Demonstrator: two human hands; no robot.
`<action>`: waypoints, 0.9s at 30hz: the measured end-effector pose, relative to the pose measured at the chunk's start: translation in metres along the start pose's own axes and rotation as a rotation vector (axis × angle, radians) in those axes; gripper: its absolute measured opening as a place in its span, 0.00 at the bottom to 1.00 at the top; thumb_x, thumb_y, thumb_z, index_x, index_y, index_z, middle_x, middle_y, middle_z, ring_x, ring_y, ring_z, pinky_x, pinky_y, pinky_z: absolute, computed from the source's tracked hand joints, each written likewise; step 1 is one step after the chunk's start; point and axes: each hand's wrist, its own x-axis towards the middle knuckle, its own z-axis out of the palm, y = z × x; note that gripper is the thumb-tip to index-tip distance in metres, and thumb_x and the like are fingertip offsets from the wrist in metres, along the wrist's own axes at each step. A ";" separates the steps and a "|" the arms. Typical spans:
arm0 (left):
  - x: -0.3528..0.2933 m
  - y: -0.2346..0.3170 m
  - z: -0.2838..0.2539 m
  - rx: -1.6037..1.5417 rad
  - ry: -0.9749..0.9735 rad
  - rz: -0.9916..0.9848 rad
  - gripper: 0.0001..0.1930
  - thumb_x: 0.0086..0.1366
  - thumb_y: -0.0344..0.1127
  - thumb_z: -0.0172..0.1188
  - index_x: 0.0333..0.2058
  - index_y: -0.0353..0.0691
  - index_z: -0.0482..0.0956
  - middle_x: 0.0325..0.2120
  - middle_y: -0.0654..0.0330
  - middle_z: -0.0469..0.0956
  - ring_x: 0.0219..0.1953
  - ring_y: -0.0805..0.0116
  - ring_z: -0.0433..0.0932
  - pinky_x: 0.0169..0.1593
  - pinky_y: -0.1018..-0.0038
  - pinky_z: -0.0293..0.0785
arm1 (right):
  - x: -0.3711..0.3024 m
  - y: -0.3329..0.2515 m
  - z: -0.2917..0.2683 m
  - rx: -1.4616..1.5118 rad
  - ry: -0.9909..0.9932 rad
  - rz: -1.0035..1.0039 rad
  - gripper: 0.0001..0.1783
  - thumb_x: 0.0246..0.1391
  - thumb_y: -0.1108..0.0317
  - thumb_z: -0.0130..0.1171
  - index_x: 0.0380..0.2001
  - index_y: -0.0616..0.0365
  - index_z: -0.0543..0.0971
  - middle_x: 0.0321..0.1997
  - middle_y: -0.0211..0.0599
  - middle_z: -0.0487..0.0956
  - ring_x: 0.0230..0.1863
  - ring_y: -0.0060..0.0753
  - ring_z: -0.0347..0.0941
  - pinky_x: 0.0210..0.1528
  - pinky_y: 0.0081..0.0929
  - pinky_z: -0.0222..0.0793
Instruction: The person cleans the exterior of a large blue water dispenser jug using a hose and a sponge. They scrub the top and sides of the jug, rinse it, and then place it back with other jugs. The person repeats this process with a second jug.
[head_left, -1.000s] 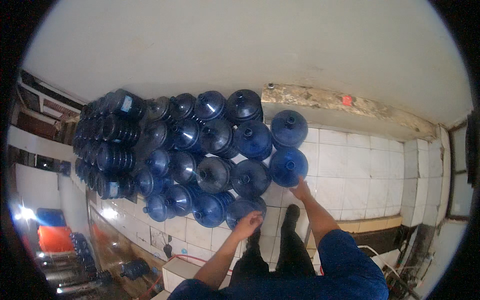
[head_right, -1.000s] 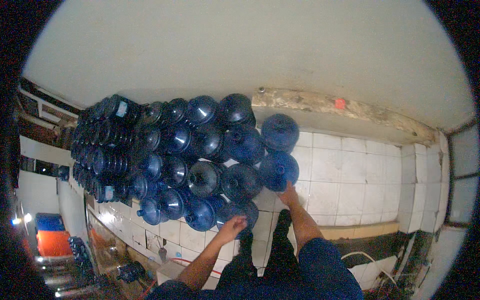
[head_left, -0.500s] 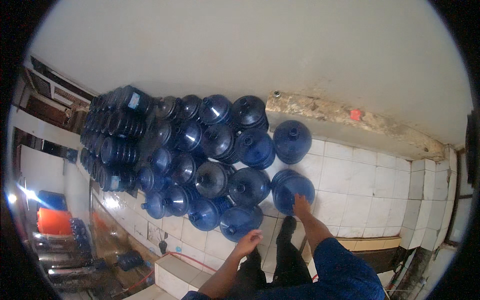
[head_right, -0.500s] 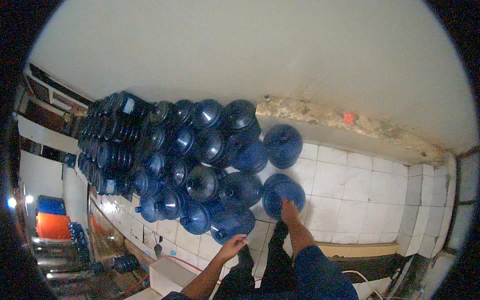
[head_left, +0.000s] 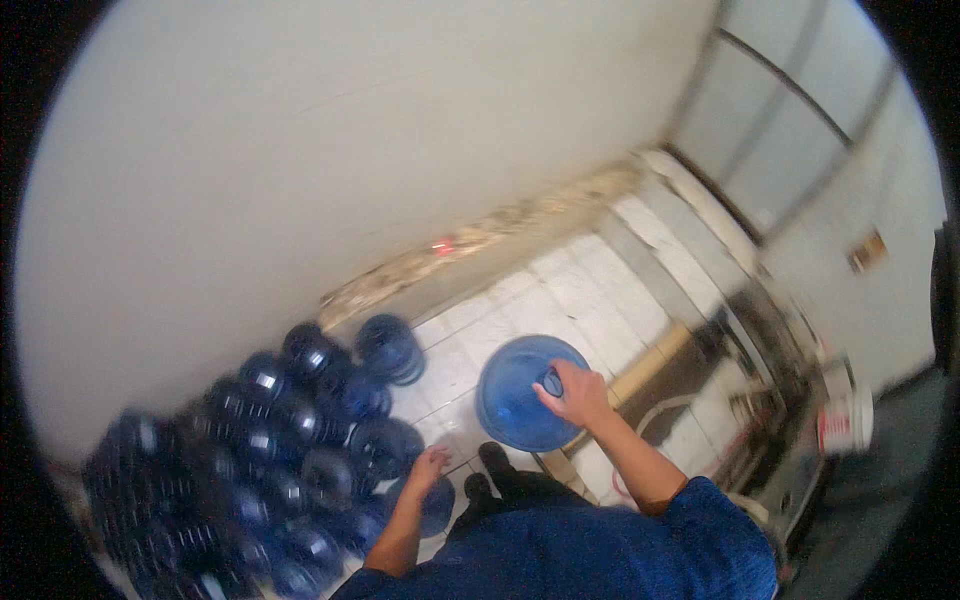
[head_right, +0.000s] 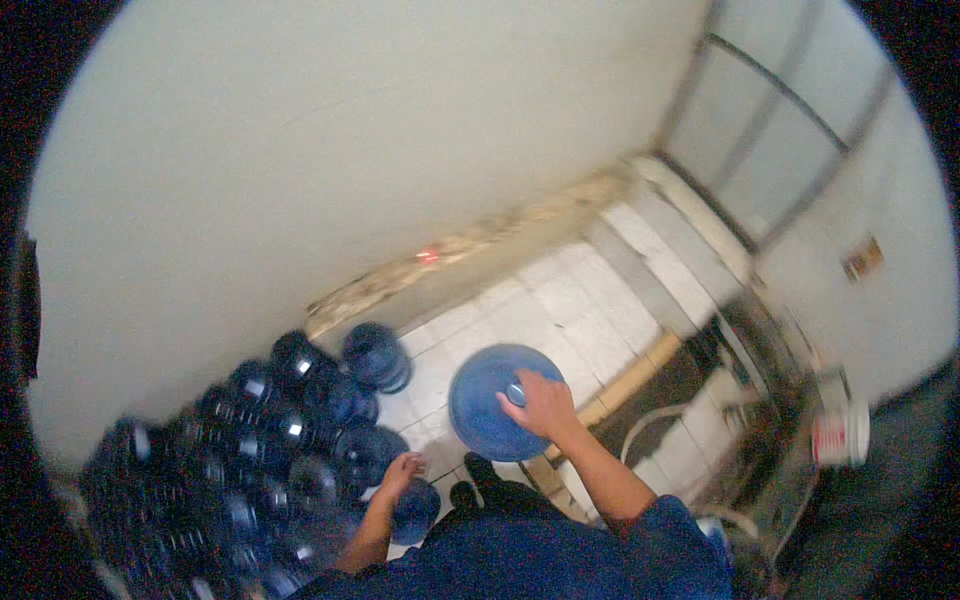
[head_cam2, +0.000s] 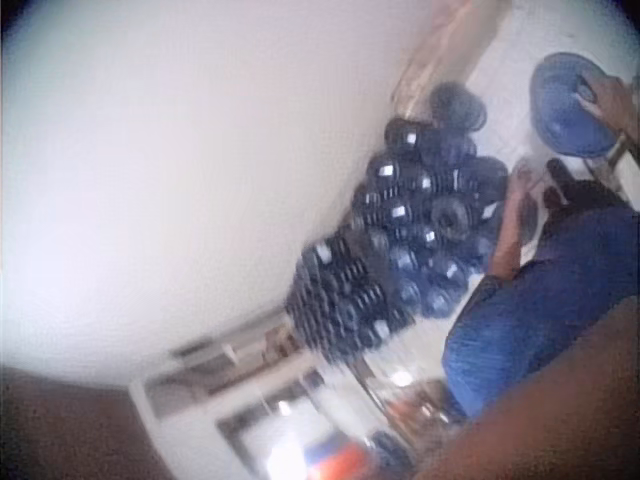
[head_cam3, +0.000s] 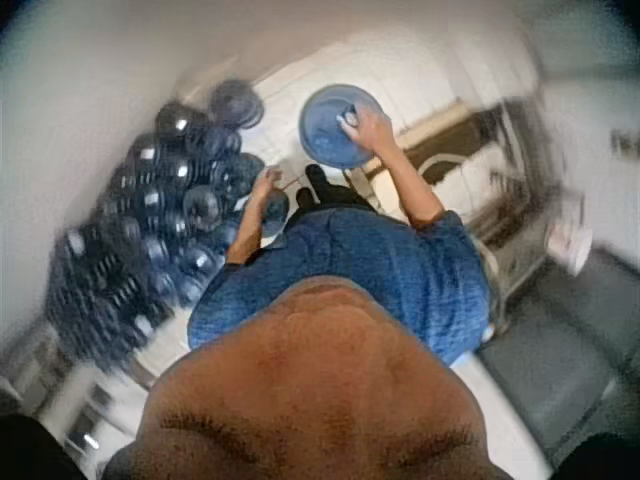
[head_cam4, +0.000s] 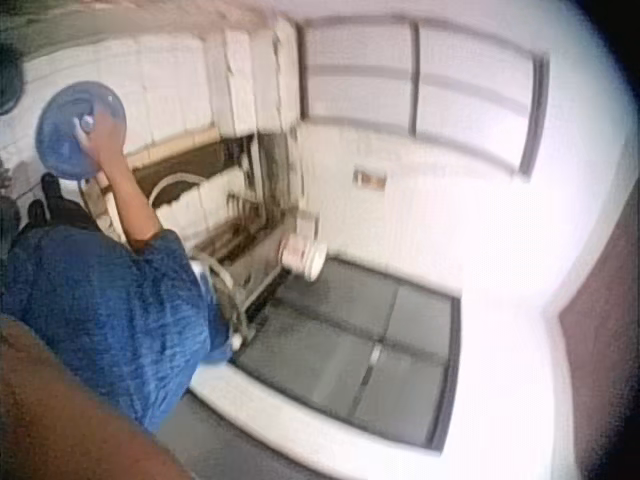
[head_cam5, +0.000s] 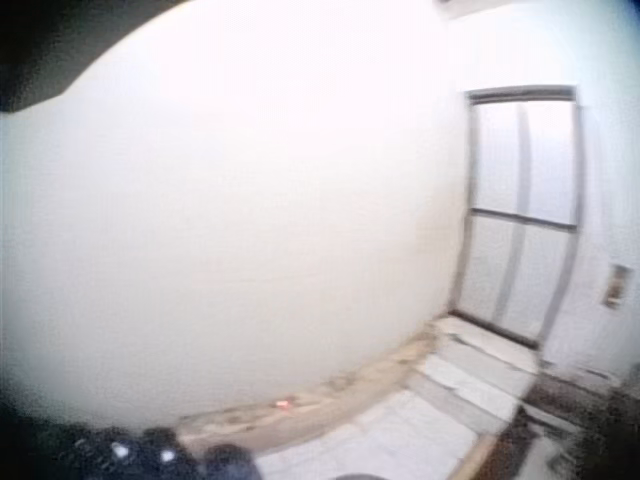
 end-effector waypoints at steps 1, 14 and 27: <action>0.007 0.008 0.003 0.033 -0.044 -0.056 0.17 0.74 0.40 0.52 0.54 0.36 0.76 0.46 0.55 0.83 0.43 0.63 0.82 0.48 0.67 0.77 | -0.016 0.003 -0.031 0.043 0.104 0.082 0.29 0.54 0.44 0.65 0.46 0.59 0.78 0.38 0.53 0.83 0.38 0.54 0.83 0.39 0.46 0.78; 0.026 0.203 0.199 0.205 -0.820 -0.417 0.29 0.75 0.53 0.49 0.65 0.42 0.64 0.60 0.52 0.75 0.58 0.57 0.77 0.58 0.61 0.72 | -0.263 0.089 -0.126 0.590 1.284 0.965 0.12 0.63 0.65 0.64 0.41 0.57 0.71 0.28 0.32 0.74 0.16 0.23 0.71 0.13 0.24 0.73; 0.076 0.303 0.488 0.531 -1.132 -0.385 0.29 0.75 0.54 0.49 0.63 0.38 0.66 0.56 0.51 0.78 0.54 0.59 0.79 0.59 0.63 0.72 | -0.369 0.188 -0.193 0.598 1.889 1.137 0.13 0.65 0.71 0.59 0.48 0.56 0.67 0.39 0.38 0.73 0.18 0.25 0.71 0.16 0.24 0.74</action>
